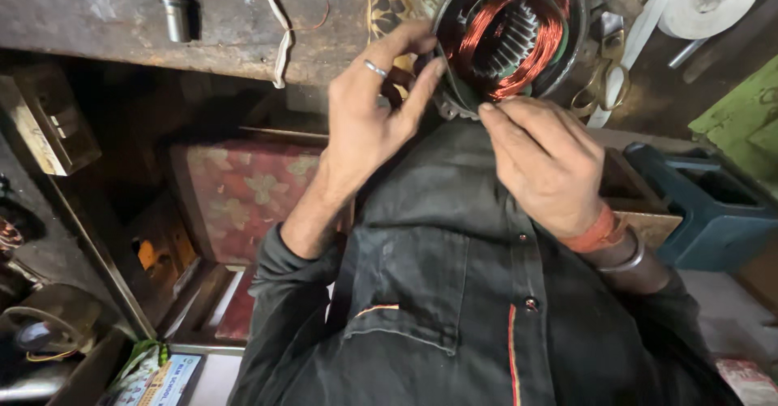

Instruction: The person cuts a piece of green insulating paper to fit around a copper-wound motor stator using shears. They then wrap the paper around the stator and secure it with a white strip of tape.

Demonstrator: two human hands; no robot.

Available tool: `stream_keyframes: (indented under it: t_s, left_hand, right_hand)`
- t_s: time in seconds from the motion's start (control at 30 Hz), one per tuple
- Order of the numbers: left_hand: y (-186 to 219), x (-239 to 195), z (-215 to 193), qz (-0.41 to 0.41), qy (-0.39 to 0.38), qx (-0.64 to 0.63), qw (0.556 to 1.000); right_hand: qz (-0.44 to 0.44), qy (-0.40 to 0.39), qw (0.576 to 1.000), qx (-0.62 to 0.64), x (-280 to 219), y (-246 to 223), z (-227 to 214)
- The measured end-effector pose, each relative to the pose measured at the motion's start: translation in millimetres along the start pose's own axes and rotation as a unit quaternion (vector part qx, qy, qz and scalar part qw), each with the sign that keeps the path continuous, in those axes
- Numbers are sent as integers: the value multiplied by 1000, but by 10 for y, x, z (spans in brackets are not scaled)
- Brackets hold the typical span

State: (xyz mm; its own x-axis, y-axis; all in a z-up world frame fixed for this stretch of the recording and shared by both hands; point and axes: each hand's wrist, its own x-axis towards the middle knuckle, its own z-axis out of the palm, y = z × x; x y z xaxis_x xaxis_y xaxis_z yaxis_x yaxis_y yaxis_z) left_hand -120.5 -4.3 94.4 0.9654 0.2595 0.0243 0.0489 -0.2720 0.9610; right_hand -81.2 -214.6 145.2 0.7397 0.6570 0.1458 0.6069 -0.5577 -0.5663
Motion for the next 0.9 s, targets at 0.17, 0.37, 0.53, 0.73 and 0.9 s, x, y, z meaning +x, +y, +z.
stream_keyframes:
  t_s: [0.17,0.37,0.53,0.73,0.9]
  left_hand:
    - [249,-50,-58,-84,-48,-20,995]
    - [374,68,168,-110,-8,37,993]
    - [481,242,145,-152,-67,122,978]
    - [495,476,52,-119,-97,125,980]
    - [504,569,69,-243,-117,81,960]
  right_hand:
    - [-32,-16,996,-80,138,-39,6]
    - [-50,-57,995,-59,214,43,47]
    - [-54,-75,995,-46,213,113,30]
    - [-24,-99,994,-46,206,117,7]
    - [-69,-69,995,1,127,287,-84]
